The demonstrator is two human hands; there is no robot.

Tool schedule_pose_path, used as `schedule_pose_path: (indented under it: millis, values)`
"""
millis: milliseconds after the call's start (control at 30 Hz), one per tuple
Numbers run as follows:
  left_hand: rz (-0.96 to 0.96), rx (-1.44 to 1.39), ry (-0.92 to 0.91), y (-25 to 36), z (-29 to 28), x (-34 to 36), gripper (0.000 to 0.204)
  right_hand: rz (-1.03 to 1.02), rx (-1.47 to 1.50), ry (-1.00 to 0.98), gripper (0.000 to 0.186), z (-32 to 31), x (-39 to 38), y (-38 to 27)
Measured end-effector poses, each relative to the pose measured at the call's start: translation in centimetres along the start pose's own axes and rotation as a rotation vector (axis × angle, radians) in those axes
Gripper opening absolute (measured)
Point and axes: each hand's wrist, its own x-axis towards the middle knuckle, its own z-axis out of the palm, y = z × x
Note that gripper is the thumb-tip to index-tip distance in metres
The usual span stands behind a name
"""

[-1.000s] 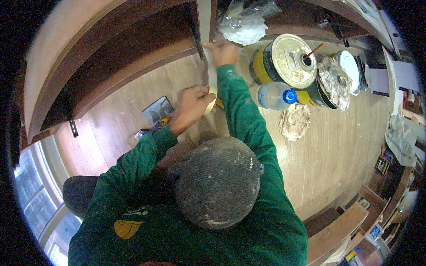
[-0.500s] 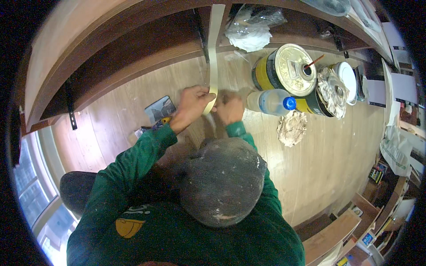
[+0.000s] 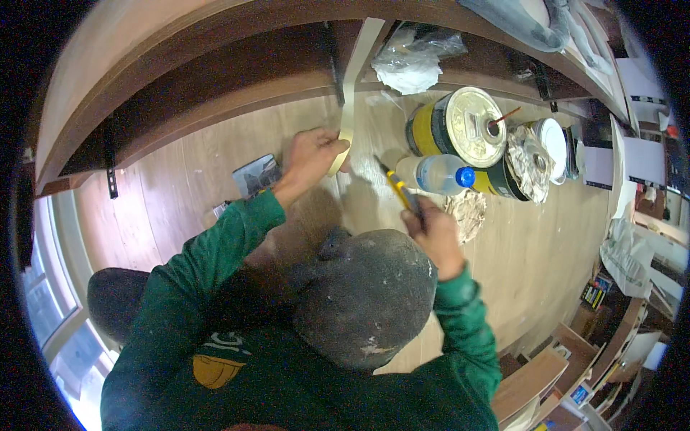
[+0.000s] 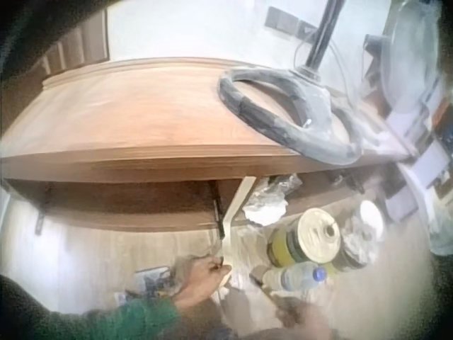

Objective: The person wipes a curved wooden shelf with a cloth, then uses a sanding block to smooth the surface. They apply masking tape along the edge of the shelf and press it down firmly.

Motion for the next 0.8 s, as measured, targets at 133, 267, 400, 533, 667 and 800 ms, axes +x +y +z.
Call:
schedule_pose_path:
  millis: [133,267,400,533,667,800]
  values:
    - [0.005,0.313,0.040,0.9,-0.7,-1.5,0.032,-0.460,-0.392,0.034,0.042,-5.9,5.3,-4.7]
    - [-0.066,0.114,-0.022,-0.6,0.7,-0.7,0.030,-0.616,-0.761,-0.119,0.046,-6.0,14.4,-3.7]
    - [-0.039,0.037,-0.013,-1.4,1.4,-1.0,0.026,-0.653,-0.946,-0.224,0.045,-3.2,20.8,-0.8]
    - [-0.005,0.021,-0.017,-1.3,1.2,-1.7,0.026,-0.717,-0.920,-0.241,0.047,-0.8,23.6,0.1]
    - [-0.019,0.071,-0.022,-2.0,0.7,-1.6,0.023,-0.747,-0.868,-0.179,0.045,0.1,24.5,0.3]
    - [-0.010,0.048,-0.005,-1.6,0.9,-1.7,0.023,-0.720,-0.805,-0.225,0.045,0.4,26.2,1.7]
